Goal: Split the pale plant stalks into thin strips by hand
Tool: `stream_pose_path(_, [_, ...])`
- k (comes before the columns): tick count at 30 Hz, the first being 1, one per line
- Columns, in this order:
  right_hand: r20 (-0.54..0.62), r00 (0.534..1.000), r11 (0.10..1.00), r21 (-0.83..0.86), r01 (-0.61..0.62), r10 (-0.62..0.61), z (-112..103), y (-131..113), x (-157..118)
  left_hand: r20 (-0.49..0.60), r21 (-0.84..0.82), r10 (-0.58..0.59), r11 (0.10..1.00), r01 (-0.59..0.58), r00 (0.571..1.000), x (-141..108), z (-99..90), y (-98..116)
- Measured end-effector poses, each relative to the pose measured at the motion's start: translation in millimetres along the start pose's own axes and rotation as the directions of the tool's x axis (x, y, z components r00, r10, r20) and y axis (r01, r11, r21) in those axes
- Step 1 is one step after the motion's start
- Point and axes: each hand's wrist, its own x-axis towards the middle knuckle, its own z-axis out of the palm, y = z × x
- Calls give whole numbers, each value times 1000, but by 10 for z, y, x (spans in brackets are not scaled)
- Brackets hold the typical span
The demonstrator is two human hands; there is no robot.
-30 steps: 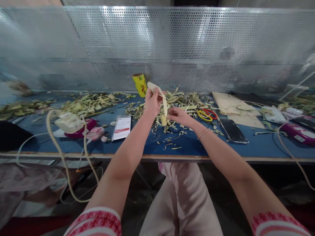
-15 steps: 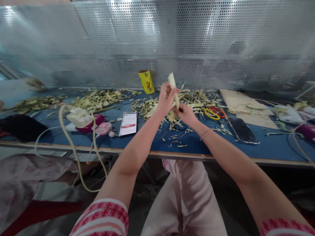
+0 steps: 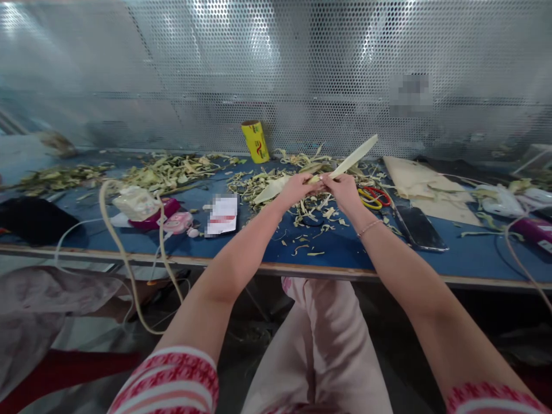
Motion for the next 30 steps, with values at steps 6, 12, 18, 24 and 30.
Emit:
stream_pose_path(6, [31,999,980,197,5,-12,48,-150,-60,111,-188,-41,980,61,993,-19,23,48])
stream_pose_path(12, [59,997,991,124,42,-50,45,-254,-97,192,-325,14,944,50,981,-71,26,133])
stream_pose_path(18, [260,867,808,-321,494,-426,-81,-411,-187,164,-302,-34,950,83,986,-27,-11,117])
stream_pose_path(24, [510,758,546,-529,650,-407,-166,-449,-232,109,-318,-181,925,206,978,-1,21,91])
stream_pose_path(30, [527,697,437,-545,716,-486,-180,-450,-244,19,-101,-9,995,10,1000,-10,78,232])
